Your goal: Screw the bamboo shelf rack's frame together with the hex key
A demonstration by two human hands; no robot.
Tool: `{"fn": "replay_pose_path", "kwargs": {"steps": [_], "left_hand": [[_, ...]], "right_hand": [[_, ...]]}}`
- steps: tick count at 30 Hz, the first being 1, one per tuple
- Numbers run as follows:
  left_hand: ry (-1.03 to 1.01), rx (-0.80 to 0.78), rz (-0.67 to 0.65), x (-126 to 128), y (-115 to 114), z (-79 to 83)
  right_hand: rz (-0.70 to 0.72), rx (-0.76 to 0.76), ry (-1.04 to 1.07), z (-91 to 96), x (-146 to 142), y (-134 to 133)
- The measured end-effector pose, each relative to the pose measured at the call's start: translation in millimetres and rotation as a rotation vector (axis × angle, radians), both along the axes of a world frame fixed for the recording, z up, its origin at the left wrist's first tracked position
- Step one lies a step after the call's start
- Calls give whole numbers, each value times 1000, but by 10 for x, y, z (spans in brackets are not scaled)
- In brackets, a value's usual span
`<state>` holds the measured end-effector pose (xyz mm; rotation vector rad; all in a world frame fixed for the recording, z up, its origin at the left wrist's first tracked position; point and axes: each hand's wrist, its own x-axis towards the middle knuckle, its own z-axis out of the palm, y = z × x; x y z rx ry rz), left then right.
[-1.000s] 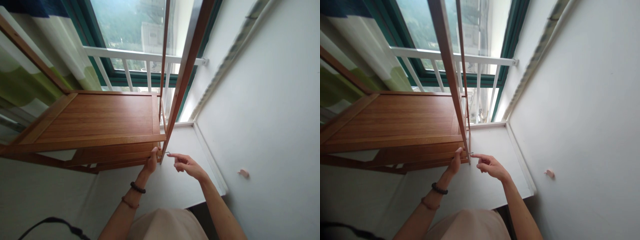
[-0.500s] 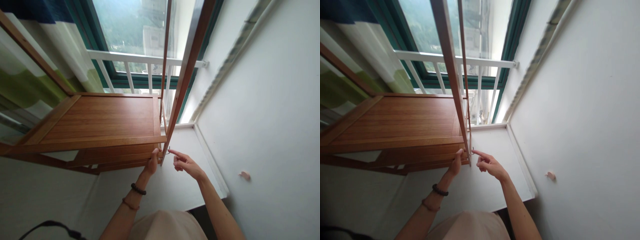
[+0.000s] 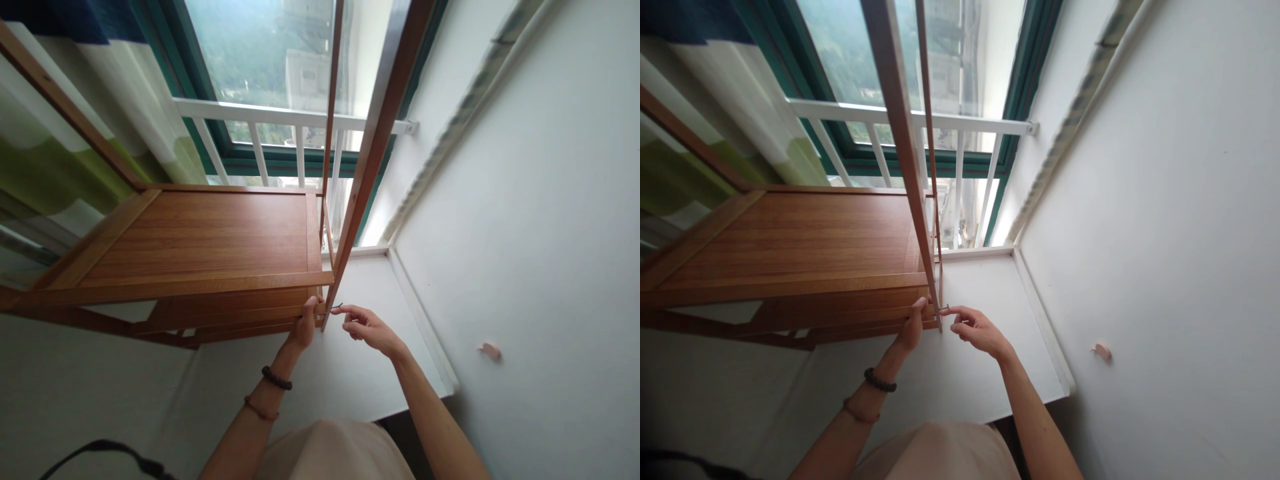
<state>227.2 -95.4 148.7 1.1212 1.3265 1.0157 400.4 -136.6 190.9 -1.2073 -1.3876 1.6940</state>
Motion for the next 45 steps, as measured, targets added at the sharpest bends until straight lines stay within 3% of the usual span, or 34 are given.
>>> {"fn": "replay_pose_path", "kwargs": {"steps": [7,11,14,16,20,25,29,33,39,45], "left_hand": [[-2,2,0,-2,4,18],[-13,4,-20,-10,11,-11],[-12,14,-21,-12,24,-56],[-9,18,-13,-11,27,-66],[-21,26,-11,-8,17,-26],[-24,44,-17,-9,25,-53],[-5,12,-11,-13,38,-112],[-2,12,2,-8,24,-70],[-27,6,-16,3,20,-32],[-55,25,-28,-1,45,-95]], "right_hand": [[15,34,92,-63,-24,-8],[-89,95,10,-118,-50,77],[-41,141,-105,-190,-49,108],[-43,191,-156,-202,-43,91],[-184,349,-205,-111,-55,58],[-117,504,-355,-50,-88,166],[-34,423,-418,-72,-49,161],[105,246,-187,-33,3,35],[-106,179,-9,-52,-65,78],[-68,211,-277,-150,-71,88]]}}
